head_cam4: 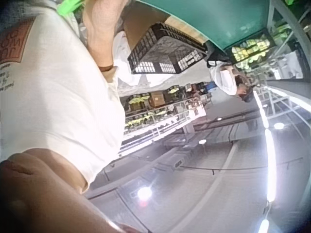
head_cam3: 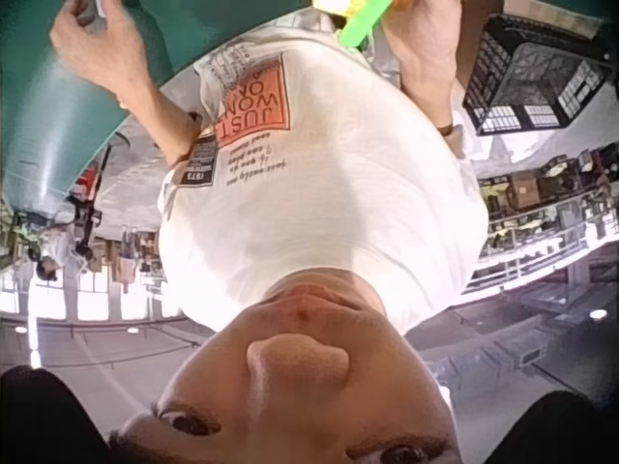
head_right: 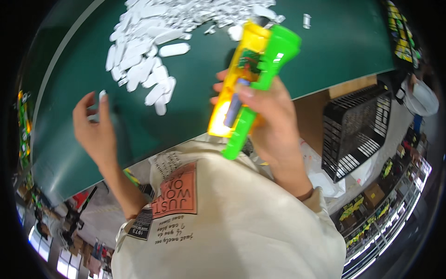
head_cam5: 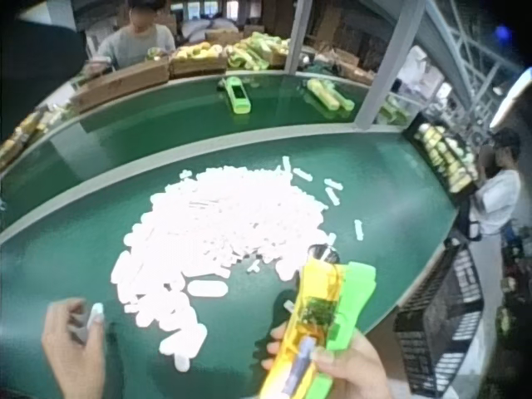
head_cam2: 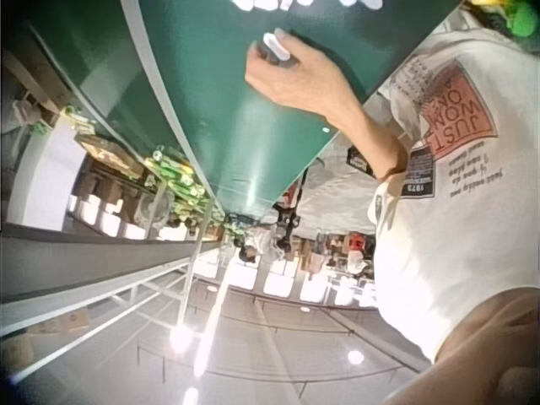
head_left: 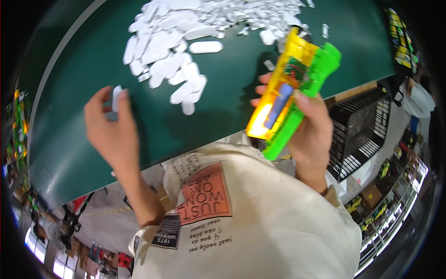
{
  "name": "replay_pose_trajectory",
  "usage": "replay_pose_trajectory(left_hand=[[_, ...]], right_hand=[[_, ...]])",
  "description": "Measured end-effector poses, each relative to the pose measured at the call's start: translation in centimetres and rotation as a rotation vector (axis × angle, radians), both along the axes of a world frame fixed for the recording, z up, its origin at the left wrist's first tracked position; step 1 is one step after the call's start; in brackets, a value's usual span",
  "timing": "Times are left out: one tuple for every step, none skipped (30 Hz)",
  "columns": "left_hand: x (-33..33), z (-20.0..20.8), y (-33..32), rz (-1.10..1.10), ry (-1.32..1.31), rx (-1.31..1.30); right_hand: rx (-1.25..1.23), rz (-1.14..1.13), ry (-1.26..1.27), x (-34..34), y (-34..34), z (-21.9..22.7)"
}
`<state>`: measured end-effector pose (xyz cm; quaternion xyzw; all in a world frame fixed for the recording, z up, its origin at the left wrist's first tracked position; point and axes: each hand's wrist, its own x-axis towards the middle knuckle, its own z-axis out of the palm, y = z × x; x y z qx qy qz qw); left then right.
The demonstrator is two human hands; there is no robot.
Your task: The person assembles plastic flashlights by taking flashlight bodies from a conveyor belt, inserting plastic switches and covers into the casings, snapping the casing halves together by hand, and placing the assembled flashlights back onto the conveyor belt.
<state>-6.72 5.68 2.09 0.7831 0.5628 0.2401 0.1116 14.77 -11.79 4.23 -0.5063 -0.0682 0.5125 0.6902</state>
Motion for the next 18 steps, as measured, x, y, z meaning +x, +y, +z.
replay_pose_trajectory(left_hand=[[-1.2,-0.2,0.8,-0.006,0.083,0.056],[-1.6,-0.1,1.1,0.027,0.155,0.029],[-2.2,-0.5,1.5,0.026,0.169,-0.020],[-2.4,-0.9,1.8,0.026,0.186,-0.069],[-2.4,-1.2,1.9,0.018,0.176,-0.076],[-2.5,-1.4,2.1,0.039,0.135,-0.145],[-2.5,-1.5,2.2,0.060,0.098,-0.214],[-2.5,-1.6,2.4,0.056,0.096,-0.218],[-2.6,-1.7,2.5,0.051,0.041,-0.250],[-2.7,-1.7,2.5,0.047,-0.013,-0.282],[-2.9,-1.6,2.4,0.055,-0.011,-0.284],[-2.8,-1.3,2.2,0.043,-0.123,-0.349],[-2.4,-1.0,2.0,0.032,-0.235,-0.414],[-1.7,-0.4,1.6,0.033,-0.234,-0.415],[-0.6,0.4,0.8,-0.005,-0.384,-0.526],[0.2,1.1,-0.1,-0.043,-0.534,-0.636],[1.0,1.0,-0.8,-0.117,-0.645,-0.772],[1.9,0.8,-1.3,-0.195,-0.757,-0.909]], right_hand=[[-0.015,0.019,0.024,-0.1,0.3,0.1],[0.009,-0.024,0.134,-0.3,0.9,0.5],[-0.002,-0.005,0.137,-0.5,1.1,0.8],[-0.014,0.014,0.142,-0.5,1.3,1.0],[-0.032,0.019,0.131,-0.5,1.3,1.2],[-0.037,0.013,0.125,-0.5,1.3,1.3],[-0.042,0.017,0.120,-0.6,1.3,1.4],[-0.048,0.021,0.117,-0.7,1.2,1.4],[-0.051,0.028,0.119,-0.7,1.3,1.3],[-0.051,0.037,0.123,-0.8,1.3,1.1],[-0.050,0.045,0.127,-0.8,1.4,1.0],[-0.052,0.046,0.128,-0.8,1.4,0.9],[-0.055,0.056,0.128,-0.8,1.4,0.9],[-0.058,0.065,0.128,-0.8,1.4,0.9],[-0.059,0.070,0.132,-0.9,1.5,0.9],[-0.071,0.088,0.145,-1.0,1.5,1.0],[-0.082,0.107,0.157,-1.1,1.6,1.0],[-0.083,0.109,0.161,-1.3,1.6,1.1]])
